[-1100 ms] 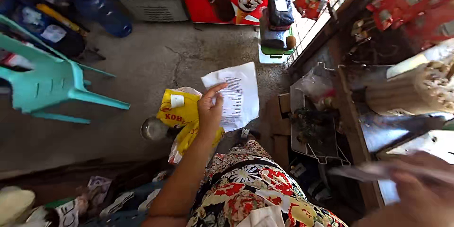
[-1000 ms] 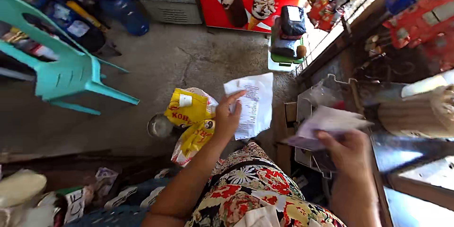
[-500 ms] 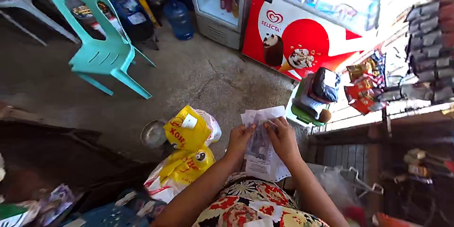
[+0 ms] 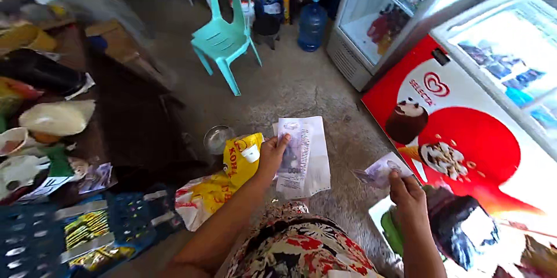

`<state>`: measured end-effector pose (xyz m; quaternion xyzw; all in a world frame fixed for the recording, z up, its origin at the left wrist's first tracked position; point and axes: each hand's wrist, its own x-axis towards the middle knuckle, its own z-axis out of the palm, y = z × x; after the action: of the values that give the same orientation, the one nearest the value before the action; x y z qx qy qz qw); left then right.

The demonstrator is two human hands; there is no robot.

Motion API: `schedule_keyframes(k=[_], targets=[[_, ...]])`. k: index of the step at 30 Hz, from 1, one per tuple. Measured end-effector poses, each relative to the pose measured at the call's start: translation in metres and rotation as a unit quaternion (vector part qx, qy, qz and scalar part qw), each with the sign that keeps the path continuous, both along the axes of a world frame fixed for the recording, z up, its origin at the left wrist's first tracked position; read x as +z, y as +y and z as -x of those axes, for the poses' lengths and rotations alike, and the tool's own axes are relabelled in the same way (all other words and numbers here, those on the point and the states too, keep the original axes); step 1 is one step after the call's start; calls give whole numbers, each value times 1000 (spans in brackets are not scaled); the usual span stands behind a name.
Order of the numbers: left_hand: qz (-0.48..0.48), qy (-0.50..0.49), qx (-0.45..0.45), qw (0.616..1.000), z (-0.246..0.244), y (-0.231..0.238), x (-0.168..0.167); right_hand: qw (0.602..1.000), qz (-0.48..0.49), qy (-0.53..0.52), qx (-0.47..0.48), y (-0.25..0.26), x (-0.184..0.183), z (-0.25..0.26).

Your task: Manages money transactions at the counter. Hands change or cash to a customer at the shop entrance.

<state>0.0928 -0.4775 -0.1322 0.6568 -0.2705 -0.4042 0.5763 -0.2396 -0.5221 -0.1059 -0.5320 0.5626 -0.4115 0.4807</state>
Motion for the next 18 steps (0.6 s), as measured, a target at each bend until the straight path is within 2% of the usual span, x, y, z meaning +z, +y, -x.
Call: schedule_keyframes(k=[3,6,11,14,16,18], targets=[[-3,-8,61,998,-24,-52,-3,997,-53,-49,-24,-61,-12,0],[-27,20,127,991,-30,-98,3,983,-139,-76,-91,-120,-11,5],[-12,33,147,989,-40,-176,12,979,-136,-69,-133,-234,-20,22],[-3,24,166,986,-53,-216,14,976,-153,-113,-103,-302,-30,16],[-16,12,192,981,-65,-240,12,975,-169,-137,-48,-350,-40,1],[-18,9,233,972,-75,-261,6,976,-185,-112,23,-403,-37,-26]])
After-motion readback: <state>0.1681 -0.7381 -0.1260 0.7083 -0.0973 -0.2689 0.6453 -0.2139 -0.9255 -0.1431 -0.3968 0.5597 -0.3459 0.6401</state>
